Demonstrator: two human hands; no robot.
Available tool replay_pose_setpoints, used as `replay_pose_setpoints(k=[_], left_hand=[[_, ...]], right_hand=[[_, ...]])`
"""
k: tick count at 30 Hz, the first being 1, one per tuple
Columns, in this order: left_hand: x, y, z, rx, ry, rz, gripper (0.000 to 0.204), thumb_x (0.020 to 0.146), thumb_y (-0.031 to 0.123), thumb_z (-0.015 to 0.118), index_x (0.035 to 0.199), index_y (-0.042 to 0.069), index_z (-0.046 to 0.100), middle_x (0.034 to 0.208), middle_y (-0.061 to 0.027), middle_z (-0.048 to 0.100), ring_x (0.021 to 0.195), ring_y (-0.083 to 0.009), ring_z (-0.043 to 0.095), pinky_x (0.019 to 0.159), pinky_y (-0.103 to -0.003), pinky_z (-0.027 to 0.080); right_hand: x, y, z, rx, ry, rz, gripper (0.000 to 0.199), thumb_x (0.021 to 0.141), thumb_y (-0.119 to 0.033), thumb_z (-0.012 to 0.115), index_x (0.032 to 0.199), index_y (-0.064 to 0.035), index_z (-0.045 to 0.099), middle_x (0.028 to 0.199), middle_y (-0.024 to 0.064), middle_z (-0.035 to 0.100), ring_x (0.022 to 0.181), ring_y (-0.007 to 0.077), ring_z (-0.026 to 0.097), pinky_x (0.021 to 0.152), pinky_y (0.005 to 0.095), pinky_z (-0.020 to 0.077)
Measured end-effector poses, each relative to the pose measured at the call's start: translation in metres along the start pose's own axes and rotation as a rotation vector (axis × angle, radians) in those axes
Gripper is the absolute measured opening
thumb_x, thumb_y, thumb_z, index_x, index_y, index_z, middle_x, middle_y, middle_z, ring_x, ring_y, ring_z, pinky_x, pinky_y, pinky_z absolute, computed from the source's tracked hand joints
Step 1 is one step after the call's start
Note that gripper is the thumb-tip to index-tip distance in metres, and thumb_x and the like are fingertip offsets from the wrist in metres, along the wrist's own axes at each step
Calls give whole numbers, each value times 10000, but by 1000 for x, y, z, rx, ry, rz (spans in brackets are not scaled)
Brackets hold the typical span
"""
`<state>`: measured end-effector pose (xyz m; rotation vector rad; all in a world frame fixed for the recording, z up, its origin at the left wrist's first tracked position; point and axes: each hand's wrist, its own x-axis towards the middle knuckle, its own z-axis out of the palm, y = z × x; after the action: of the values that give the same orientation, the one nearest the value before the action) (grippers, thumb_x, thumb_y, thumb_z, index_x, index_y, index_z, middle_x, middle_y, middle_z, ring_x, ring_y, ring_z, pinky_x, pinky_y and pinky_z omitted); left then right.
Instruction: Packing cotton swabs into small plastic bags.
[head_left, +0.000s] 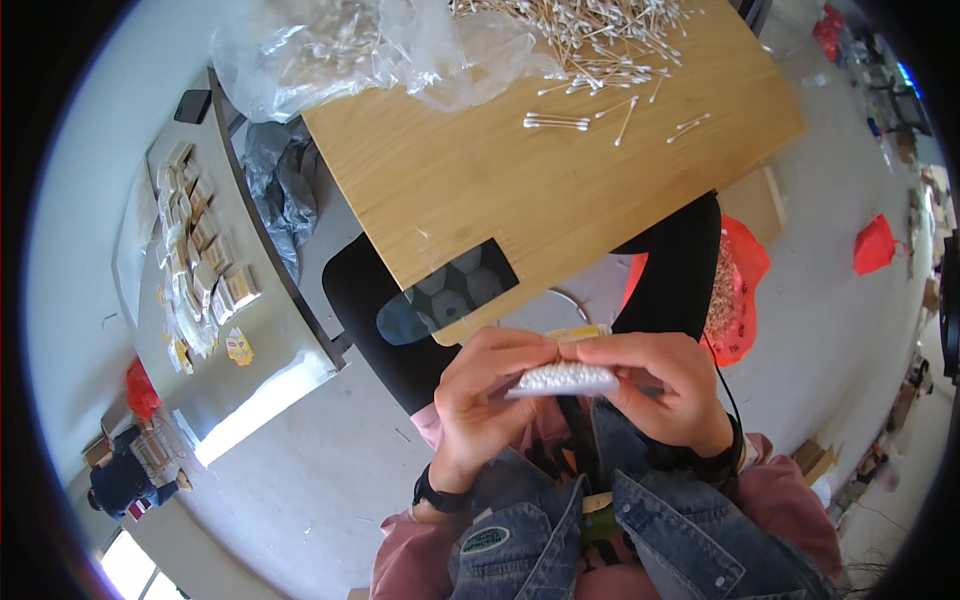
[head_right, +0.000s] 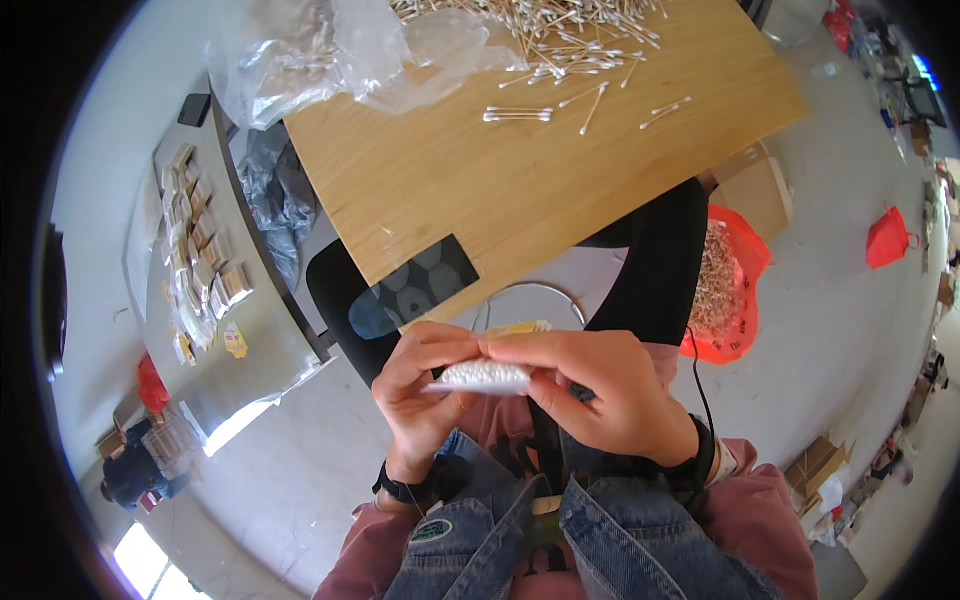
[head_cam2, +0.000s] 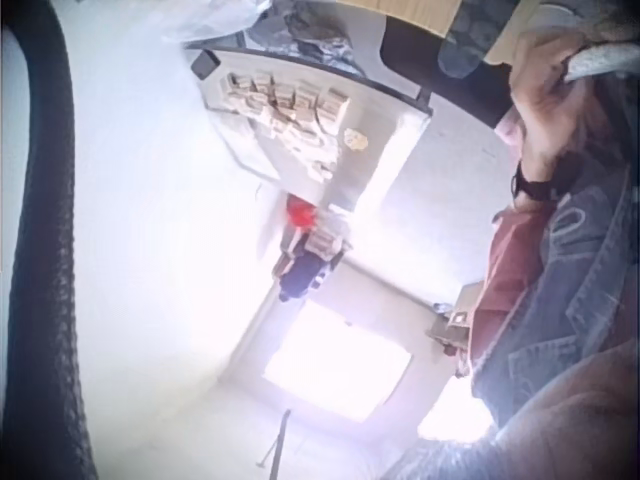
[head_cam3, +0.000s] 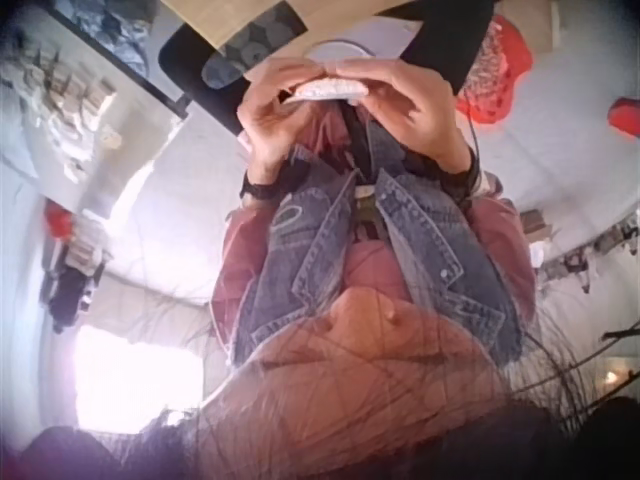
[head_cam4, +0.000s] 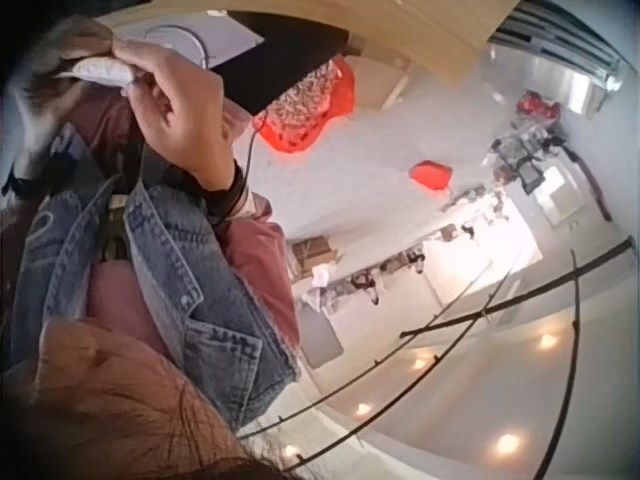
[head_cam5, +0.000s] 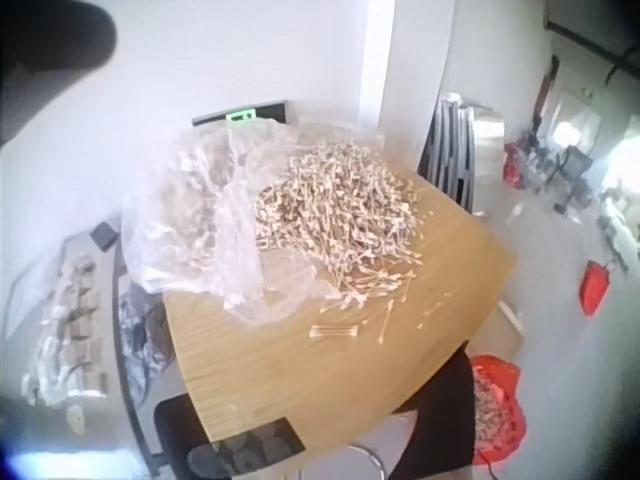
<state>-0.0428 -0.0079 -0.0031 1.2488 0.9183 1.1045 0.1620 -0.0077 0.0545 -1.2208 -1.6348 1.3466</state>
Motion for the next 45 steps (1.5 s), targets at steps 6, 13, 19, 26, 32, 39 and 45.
replay_pose_setpoints(k=[6,13,19,26,32,39,45], left_hand=[[-46,21,-1,158,2,229,364,662,-37,743,1022,2,705,1037,-139,644,929,-260,637,807,-348,524],[-75,37,6,252,131,288,346,619,93,837,938,11,731,914,-107,629,831,-243,626,709,-325,505],[-79,42,3,243,79,380,410,623,30,826,1025,25,747,906,-67,583,785,-182,613,720,-280,526],[-80,34,1,265,61,435,414,622,54,820,1027,10,743,902,-68,592,751,-168,604,648,-269,497],[-81,32,1,211,68,373,420,615,53,816,1025,4,741,892,-64,594,742,-173,593,631,-263,481],[-79,30,3,54,118,80,331,716,34,804,1022,-21,692,917,-67,593,786,-150,582,687,-257,470],[-70,22,5,-546,250,-396,381,897,138,663,1199,-13,486,1045,-95,617,916,-139,627,805,-250,512]], right_hand=[[-24,-12,24,-138,0,-297,423,706,111,626,1109,-16,639,1124,158,671,993,315,678,837,371,559],[-43,-17,43,-203,37,-323,358,693,70,696,1041,-8,668,1071,145,686,972,325,680,818,374,567],[-48,-19,49,-246,27,-381,327,685,49,715,1005,-6,679,1035,144,695,925,321,687,784,369,574],[-51,-19,50,-251,37,-368,307,694,44,709,995,-1,681,1016,150,697,861,301,698,745,356,575],[-51,-16,48,-244,28,-336,339,683,50,710,1017,-4,677,1019,149,697,881,292,699,748,347,570],[-54,-21,41,-176,-55,-90,402,717,-34,780,1100,-20,657,977,123,700,826,238,677,684,289,522],[-55,-21,40,15,-136,-66,817,660,-204,877,1364,-51,492,1288,123,533,905,176,578,750,281,483]])
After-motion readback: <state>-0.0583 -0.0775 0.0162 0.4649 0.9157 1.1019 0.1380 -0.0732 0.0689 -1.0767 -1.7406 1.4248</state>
